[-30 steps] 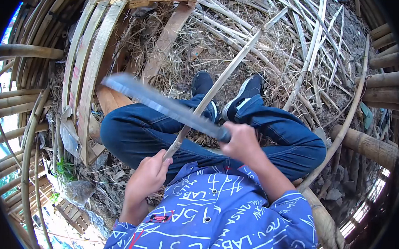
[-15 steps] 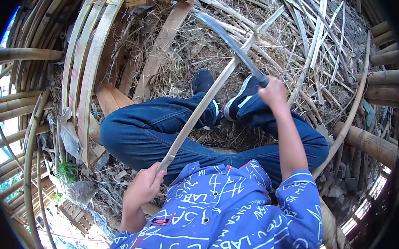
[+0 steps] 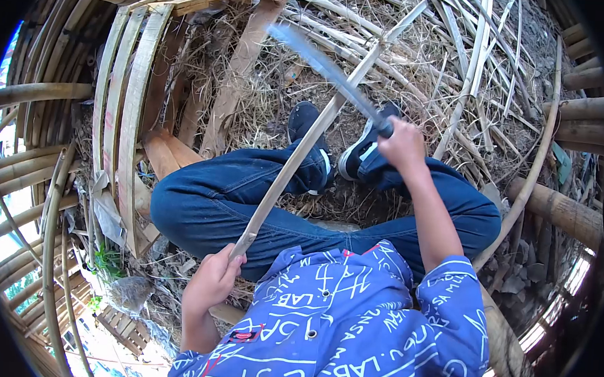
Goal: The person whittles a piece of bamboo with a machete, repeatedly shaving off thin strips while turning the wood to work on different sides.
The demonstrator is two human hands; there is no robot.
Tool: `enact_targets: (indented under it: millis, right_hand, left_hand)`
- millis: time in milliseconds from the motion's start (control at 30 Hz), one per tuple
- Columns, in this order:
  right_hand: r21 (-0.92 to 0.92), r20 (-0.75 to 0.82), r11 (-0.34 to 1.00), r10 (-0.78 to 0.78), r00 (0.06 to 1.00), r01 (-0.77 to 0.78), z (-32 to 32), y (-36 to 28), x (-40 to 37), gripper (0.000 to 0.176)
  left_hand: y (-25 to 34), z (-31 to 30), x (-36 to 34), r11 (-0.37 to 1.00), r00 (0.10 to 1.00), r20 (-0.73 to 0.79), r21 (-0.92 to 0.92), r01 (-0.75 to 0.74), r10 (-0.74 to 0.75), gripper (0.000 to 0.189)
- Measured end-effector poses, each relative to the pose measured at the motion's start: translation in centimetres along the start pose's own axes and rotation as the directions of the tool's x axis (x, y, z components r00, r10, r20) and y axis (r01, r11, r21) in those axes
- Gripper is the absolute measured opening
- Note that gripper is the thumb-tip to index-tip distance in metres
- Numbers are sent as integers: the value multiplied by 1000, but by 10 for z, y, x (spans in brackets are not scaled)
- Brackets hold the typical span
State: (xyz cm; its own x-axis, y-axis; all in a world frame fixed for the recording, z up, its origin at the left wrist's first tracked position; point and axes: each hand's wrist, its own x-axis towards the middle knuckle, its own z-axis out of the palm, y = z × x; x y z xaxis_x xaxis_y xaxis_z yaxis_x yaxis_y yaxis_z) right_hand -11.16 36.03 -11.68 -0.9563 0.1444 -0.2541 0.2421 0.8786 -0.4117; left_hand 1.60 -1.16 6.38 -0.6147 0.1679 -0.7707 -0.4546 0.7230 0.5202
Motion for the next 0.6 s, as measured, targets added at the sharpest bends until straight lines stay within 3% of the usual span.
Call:
enact_targets:
  millis: [67,167,400,433,533,600]
  right_hand:
    - [-20,130,995,-89,987,93,-5,-17,-18,21]
    - [-29,124,988,-144,982,149,1,-16,-14,21]
    - [-27,-38,988,151,988,-152,-3,43,77,30]
    - [-86,-4,970,228,974,-227,-13,42,83,29]
    - [-164,-75,974,147,986,-158,-14,38,82,29]
    - [-116,-101,985,118,988,-130,-18,31,69,29]
  left_hand:
    - [-2,-1,2,999,1000,16,-33,20,-19,17]
    - [-10,-2,1,995,998,38,-79,60,-57,17]
    - [-21,2,-7,973,993,92,-211,94,-76,14]
    - [-21,3,-7,972,993,87,-215,96,-78,14]
    - [-18,2,-1,987,998,53,-154,46,-38,14]
    - [-20,0,-1,988,996,81,-143,59,-48,13]
